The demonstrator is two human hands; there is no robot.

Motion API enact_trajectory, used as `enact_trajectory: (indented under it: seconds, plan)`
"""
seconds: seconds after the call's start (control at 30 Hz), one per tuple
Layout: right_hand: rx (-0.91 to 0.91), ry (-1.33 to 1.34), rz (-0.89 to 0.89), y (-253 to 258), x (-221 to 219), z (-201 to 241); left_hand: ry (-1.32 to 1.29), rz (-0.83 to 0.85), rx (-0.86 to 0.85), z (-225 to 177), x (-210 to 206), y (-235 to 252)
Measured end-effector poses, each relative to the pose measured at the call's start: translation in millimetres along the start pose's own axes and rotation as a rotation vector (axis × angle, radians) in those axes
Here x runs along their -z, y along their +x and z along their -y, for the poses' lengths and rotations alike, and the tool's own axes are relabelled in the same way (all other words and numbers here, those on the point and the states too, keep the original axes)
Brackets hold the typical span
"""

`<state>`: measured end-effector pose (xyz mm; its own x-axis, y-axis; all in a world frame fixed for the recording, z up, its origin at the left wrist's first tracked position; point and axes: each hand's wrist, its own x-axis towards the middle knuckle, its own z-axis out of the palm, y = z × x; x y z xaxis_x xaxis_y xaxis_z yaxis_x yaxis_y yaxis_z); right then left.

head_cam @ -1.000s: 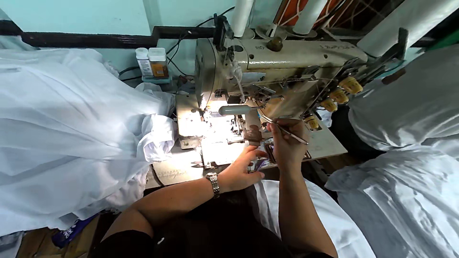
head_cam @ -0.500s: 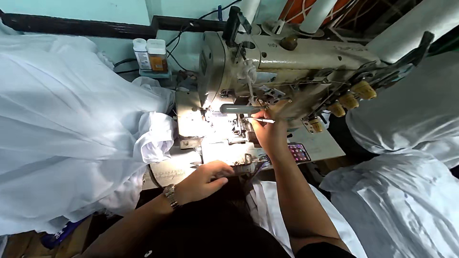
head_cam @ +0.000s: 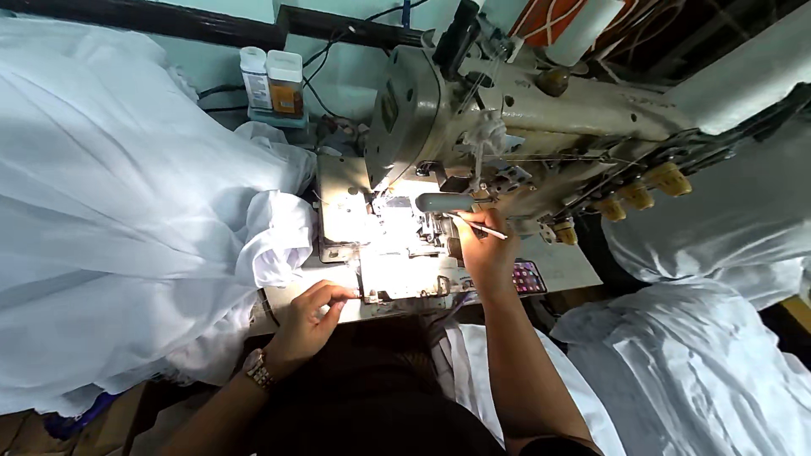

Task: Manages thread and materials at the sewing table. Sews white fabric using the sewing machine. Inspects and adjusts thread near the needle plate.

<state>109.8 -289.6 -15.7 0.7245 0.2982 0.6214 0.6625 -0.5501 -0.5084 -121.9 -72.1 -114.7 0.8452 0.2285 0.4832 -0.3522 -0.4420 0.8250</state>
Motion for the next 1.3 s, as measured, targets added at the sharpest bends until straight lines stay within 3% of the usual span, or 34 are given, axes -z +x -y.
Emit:
enact_trajectory:
  seconds: [0.1,0.43,0.63,0.87,1.3]
  plan:
    - [0.029,0.043,-0.039,-2.4,-2.5,-4.6,0.132,-0.053,-0.015,17.2,3.8,-6.3]
    - [0.154,-0.151,0.021,-3.1,-12.7,6.1,0.122,-0.055,0.003,22.4,2.5,-4.8]
    - [0.055,-0.068,-0.020,-1.9,-12.2,7.1,0.134,-0.046,0.001,22.9,2.9,-5.1]
    - [0.079,0.054,-0.099,-12.3,-6.0,3.8,0.155,-0.032,-0.005,23.8,2.8,-5.6]
    - [0.014,-0.076,-0.074,-22.8,-7.0,2.8,0.185,-0.020,0.000,24.2,2.2,-6.6]
